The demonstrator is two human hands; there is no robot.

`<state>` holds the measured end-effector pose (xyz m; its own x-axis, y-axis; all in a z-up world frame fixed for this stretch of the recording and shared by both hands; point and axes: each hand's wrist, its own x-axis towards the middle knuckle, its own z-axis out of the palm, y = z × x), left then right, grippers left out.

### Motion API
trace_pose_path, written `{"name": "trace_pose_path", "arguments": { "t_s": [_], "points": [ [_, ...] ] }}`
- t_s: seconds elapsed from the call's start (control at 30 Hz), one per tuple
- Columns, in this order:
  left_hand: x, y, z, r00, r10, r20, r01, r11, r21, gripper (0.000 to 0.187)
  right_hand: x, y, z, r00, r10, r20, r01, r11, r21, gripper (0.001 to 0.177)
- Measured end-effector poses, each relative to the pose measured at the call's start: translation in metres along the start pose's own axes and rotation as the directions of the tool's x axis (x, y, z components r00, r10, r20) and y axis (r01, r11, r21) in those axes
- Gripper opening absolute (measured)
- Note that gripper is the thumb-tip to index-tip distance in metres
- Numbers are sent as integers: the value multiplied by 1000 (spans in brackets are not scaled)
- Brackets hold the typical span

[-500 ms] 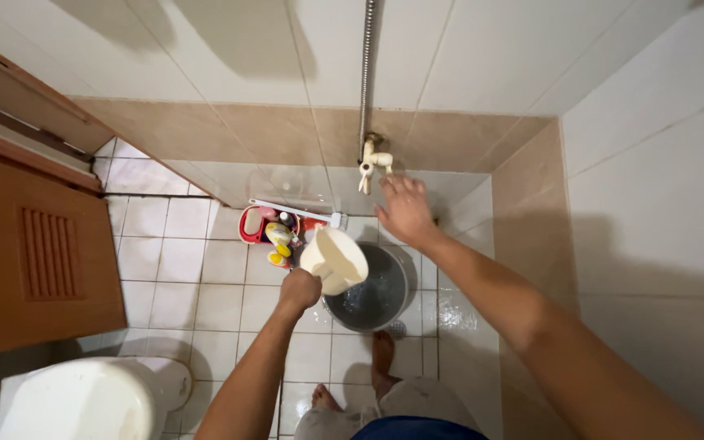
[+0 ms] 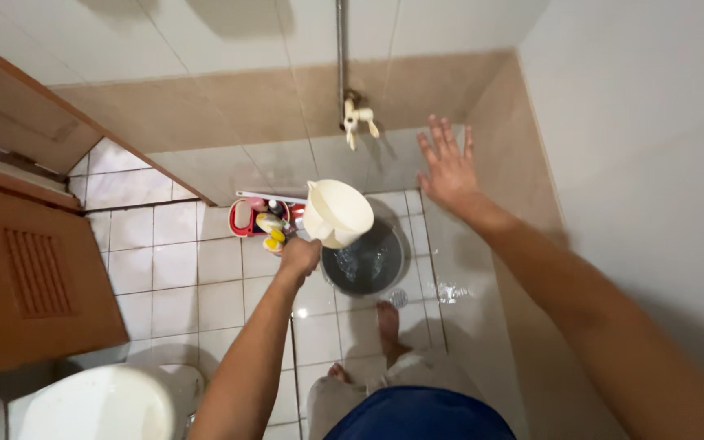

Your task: The person scoops water from a bucket using a white plastic jug and pours it onto the tiled walls and toilet surfaces. They repeatedly rub the wet areas with their hands to clean the bathroom.

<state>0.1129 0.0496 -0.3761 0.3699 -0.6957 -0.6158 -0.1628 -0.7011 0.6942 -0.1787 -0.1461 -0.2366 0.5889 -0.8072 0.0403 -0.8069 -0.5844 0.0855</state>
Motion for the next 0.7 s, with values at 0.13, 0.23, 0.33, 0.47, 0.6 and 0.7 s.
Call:
{"name": "trace_pose_path", "arguments": {
  "t_s": [0.13,0.23,0.33,0.47,0.6,0.7],
  "points": [
    [-21,-12,-11,1000,5,-15,-5,1000,26,50,-42,-6,-9,997,81,6,-81,996,-32,79],
    [-30,-43,-12,998,-40,44,42,998,-46,51,-84,-12,-12,995,97,-21,-98,993,-59,81],
    [-30,-59,0,997,-71,4,70,991,115,48,-116,-16,-9,993,111,-49,-113,993,-29,81],
    [-20,-81,23,992,124,-9,-107,886,451,52,-152,-13,-1,988,149,-43,-151,986,-69,80],
    [1,-80,51,993,101,67,-121,799,589,49,-170,10,24,983,121,-136,-135,986,-99,77],
    [20,-84,88,998,-1,64,-36,810,585,47,-179,23,65,970,233,71,-223,967,-124,79]
  ]
}}
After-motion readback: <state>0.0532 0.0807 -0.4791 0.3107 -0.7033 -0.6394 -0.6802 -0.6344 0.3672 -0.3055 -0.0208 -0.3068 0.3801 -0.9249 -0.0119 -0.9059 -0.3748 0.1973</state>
